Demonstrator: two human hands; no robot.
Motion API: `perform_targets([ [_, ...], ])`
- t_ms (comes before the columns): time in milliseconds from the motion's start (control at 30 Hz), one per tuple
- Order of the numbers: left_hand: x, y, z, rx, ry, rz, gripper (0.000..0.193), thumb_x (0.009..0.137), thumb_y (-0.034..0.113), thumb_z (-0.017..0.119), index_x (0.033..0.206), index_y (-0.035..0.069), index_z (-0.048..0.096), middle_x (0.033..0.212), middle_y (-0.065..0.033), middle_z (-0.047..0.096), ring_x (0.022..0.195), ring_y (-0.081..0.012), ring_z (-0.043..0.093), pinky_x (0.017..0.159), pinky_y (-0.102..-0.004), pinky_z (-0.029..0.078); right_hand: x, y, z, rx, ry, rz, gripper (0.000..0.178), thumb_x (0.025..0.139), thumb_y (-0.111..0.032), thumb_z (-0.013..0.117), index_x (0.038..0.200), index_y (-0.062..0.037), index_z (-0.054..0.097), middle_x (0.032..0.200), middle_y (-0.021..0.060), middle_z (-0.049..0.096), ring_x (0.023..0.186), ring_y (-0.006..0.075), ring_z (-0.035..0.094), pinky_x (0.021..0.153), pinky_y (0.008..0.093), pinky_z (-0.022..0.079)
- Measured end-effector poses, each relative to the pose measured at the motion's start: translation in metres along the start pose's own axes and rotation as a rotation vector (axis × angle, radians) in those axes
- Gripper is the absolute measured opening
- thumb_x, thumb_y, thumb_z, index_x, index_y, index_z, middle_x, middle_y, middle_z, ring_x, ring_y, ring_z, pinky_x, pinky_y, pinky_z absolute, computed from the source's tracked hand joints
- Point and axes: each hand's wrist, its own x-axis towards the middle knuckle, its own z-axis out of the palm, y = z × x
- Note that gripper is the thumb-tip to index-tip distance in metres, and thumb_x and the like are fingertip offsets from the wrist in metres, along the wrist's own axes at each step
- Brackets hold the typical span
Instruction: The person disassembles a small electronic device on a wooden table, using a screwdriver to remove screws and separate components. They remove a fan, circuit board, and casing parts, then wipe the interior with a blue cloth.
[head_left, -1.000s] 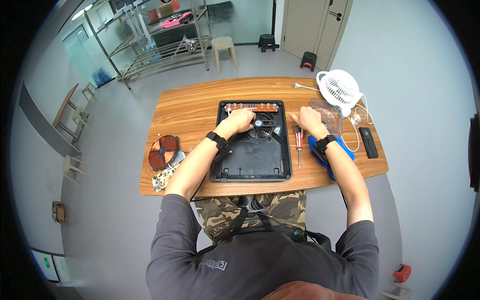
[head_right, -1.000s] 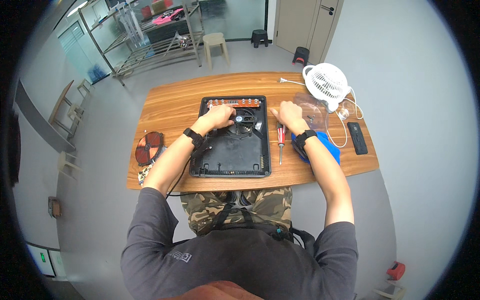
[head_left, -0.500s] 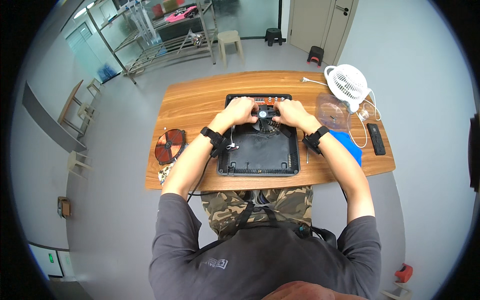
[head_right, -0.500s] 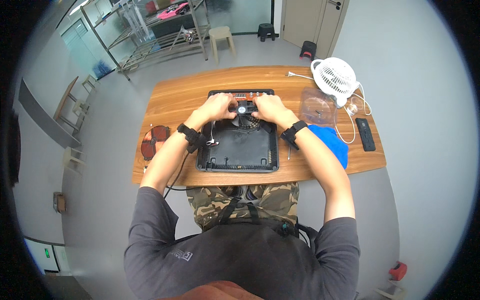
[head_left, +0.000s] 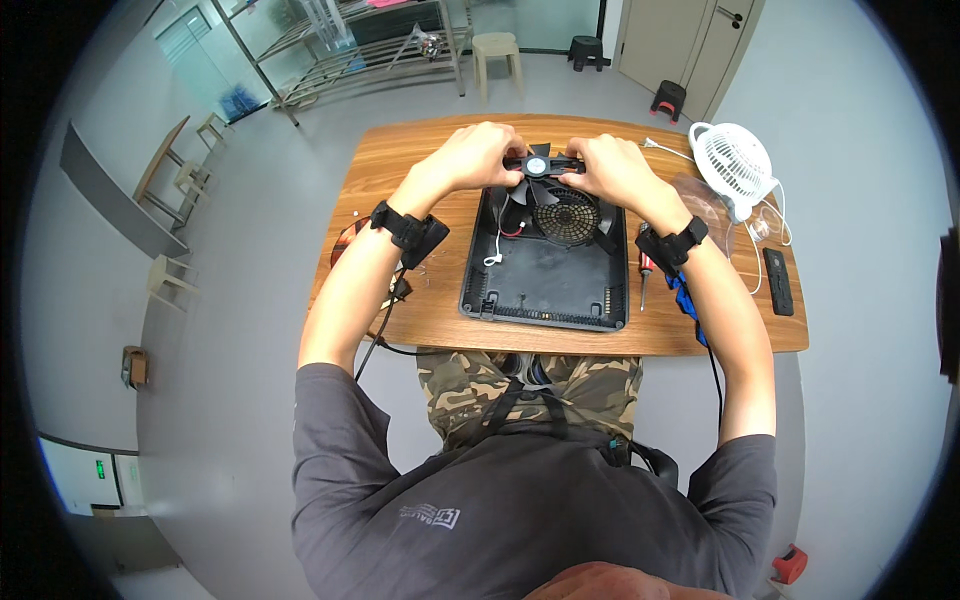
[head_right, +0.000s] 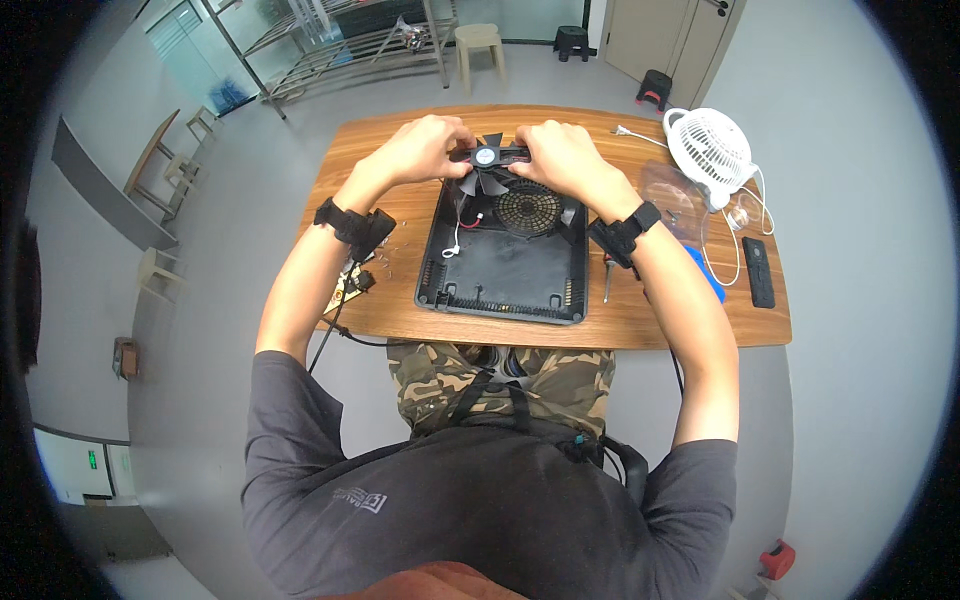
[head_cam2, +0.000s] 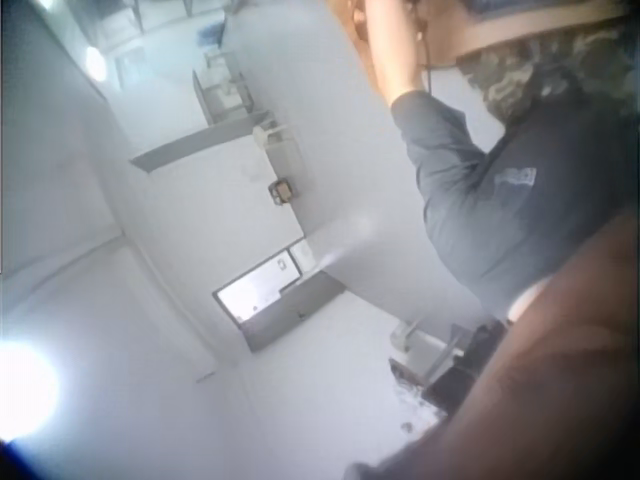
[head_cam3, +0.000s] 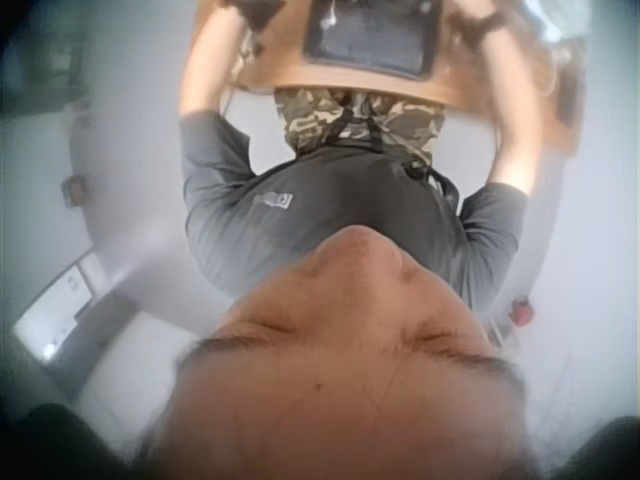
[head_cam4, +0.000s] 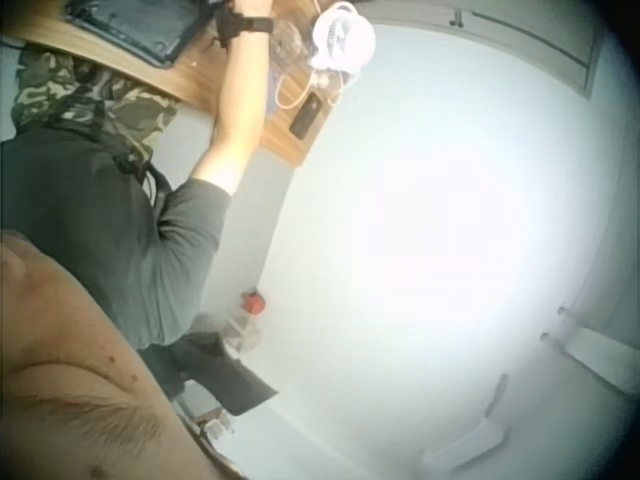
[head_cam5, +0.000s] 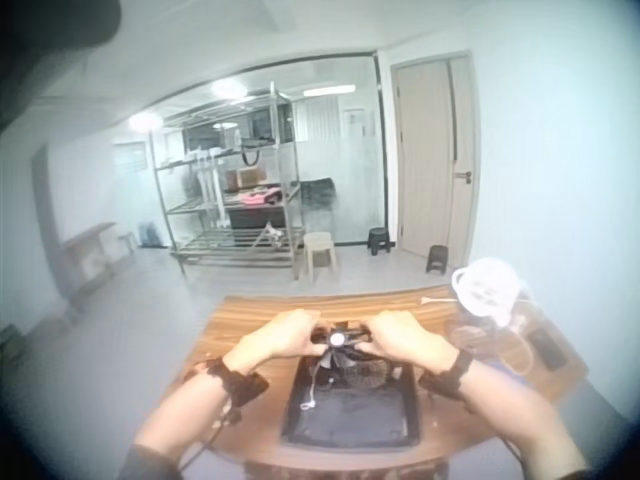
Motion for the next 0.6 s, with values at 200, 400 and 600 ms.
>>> perform_targets([
  [200, -0.007, -0.009, -0.047, 0.122, 0.015, 0.025, 0.035, 0.076, 0.021, 0.076, 0.106, 0.004, 0.073, 0.104, -0.0113, 0.071, 0.096, -0.0317, 0.069, 0.084, -0.041, 0.056, 0.026, -0.027, -0.018, -0.047, 0.051, -0.052, 0.04, 0.082, -0.035, 0.08, 0.105, -0.0042, 0.072, 0.091, 0.0172, 0.074, 0.088, 0.0362, 0.072, 0.078, 0.0451, 0.057],
  [400, -0.016, -0.055, -0.071, 0.215, -0.084, -0.068, 0.035, 0.078, 0.02, 0.08, 0.109, 0.005, 0.073, 0.102, -0.0124, 0.071, 0.097, -0.0328, 0.069, 0.085, -0.0415, 0.056, 0.086, -0.047, -0.003, -0.094, 0.055, -0.148, 0.04, 0.082, -0.039, 0.079, 0.099, -0.0043, 0.072, 0.086, 0.0179, 0.073, 0.085, 0.037, 0.072, 0.076, 0.0459, 0.057],
  [600, -0.026, -0.131, -0.049, 0.246, -0.222, -0.172, 0.036, 0.073, 0.017, 0.081, 0.108, 0.009, 0.075, 0.095, -0.0111, 0.076, 0.09, -0.0334, 0.072, 0.08, -0.0422, 0.058, 0.151, -0.076, 0.069, -0.118, -0.12, -0.128, 0.037, 0.077, -0.039, 0.083, 0.092, -0.0053, 0.076, 0.09, 0.0176, 0.075, 0.088, 0.0356, 0.073, 0.078, 0.0446, 0.059],
])
